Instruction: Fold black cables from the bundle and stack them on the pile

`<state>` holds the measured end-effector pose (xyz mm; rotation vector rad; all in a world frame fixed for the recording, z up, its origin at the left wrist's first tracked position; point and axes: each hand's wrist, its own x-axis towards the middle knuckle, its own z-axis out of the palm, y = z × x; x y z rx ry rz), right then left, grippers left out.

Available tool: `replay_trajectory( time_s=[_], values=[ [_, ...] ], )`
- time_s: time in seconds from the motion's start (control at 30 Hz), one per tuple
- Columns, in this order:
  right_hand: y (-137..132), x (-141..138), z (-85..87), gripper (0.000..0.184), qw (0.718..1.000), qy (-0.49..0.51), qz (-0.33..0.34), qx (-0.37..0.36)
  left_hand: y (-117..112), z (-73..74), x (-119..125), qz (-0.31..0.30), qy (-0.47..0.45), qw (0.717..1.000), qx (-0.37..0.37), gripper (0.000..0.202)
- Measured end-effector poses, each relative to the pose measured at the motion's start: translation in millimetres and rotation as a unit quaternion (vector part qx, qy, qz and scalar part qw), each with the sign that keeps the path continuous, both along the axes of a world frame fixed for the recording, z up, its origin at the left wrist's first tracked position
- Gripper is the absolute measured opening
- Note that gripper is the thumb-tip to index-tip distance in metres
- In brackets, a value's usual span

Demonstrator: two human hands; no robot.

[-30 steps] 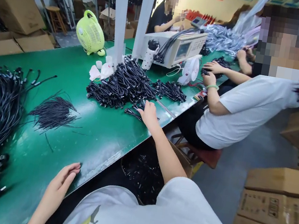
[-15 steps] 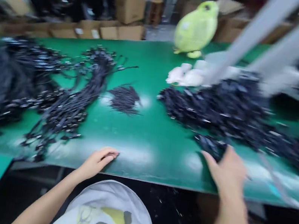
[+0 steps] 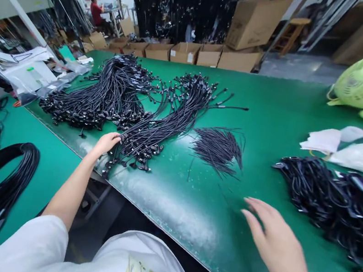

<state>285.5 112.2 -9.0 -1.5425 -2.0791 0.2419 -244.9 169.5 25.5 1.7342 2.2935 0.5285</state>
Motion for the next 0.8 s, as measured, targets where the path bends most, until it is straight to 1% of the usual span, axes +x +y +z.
replay_trajectory(
  time_s=[0.03, 0.1, 0.17, 0.23, 0.27, 0.3, 0.37, 0.4, 0.43, 0.47, 0.5, 0.53, 0.6, 0.7, 0.77, 0.8],
  values=[
    [10.7, -17.0, -1.1, 0.029, 0.999, 0.010, 0.035, -0.019, -0.9, -3.7, -4.7, -0.004, -0.008, 1.000, 0.005, 0.020],
    [28.9, -51.8, 6.7, 0.028, 0.993, 0.011, 0.110, -0.047, -4.2, -7.0, -8.2, 0.000, -0.017, 0.999, 0.033, 0.025],
    [42.7, -89.5, 24.6, 0.032, 0.980, -0.007, 0.190, -0.051, -8.5, -3.8, -4.4, 0.007, -0.020, 0.997, 0.072, 0.032],
    [52.7, -132.0, 46.4, 0.034, 0.965, -0.025, 0.261, -0.028, -14.4, 5.3, 6.6, 0.005, -0.020, 0.994, 0.109, 0.034],
    [56.9, -154.9, 56.8, 0.034, 0.958, -0.029, 0.284, -0.008, -18.3, 11.2, 14.8, -0.011, -0.023, 0.992, 0.127, 0.032],
    [60.9, -178.5, 66.1, 0.036, 0.955, -0.031, 0.296, 0.014, -22.9, 17.4, 24.1, -0.041, -0.030, 0.988, 0.144, 0.030],
    [71.0, -225.0, 80.4, 0.046, 0.951, -0.044, 0.301, 0.056, -33.4, 28.3, 43.1, -0.133, -0.051, 0.976, 0.166, 0.024],
    [78.0, -246.4, 85.3, 0.047, 0.947, -0.069, 0.305, 0.069, -38.5, 32.1, 50.7, -0.177, -0.062, 0.967, 0.170, 0.023],
    [86.7, -265.4, 89.0, 0.043, 0.941, -0.108, 0.313, 0.075, -42.9, 34.3, 55.8, -0.207, -0.074, 0.961, 0.170, 0.024],
    [96.8, -281.3, 91.9, 0.034, 0.933, -0.150, 0.320, 0.075, -46.1, 35.0, 57.8, -0.215, -0.086, 0.958, 0.167, 0.025],
    [107.9, -293.6, 94.5, 0.026, 0.925, -0.183, 0.324, 0.073, -48.0, 34.1, 56.6, -0.204, -0.098, 0.961, 0.162, 0.025],
    [119.5, -302.2, 97.4, 0.021, 0.920, -0.208, 0.325, 0.072, -48.6, 32.0, 52.6, -0.180, -0.109, 0.965, 0.156, 0.024],
    [141.3, -308.3, 105.4, 0.020, 0.919, -0.225, 0.316, 0.075, -47.1, 25.8, 39.5, -0.128, -0.118, 0.974, 0.145, 0.023],
    [165.4, -297.7, 124.7, 0.020, 0.918, -0.244, 0.299, 0.088, -44.9, 18.6, 20.9, -0.083, -0.096, 0.981, 0.150, 0.025],
    [174.7, -285.8, 139.7, 0.021, 0.915, -0.252, 0.300, 0.096, -45.6, 20.3, 16.0, -0.062, -0.084, 0.978, 0.181, 0.027],
    [177.5, -280.3, 147.0, 0.020, 0.917, -0.235, 0.303, 0.107, -46.4, 24.0, 16.0, -0.054, -0.089, 0.975, 0.197, 0.027]
  ],
)
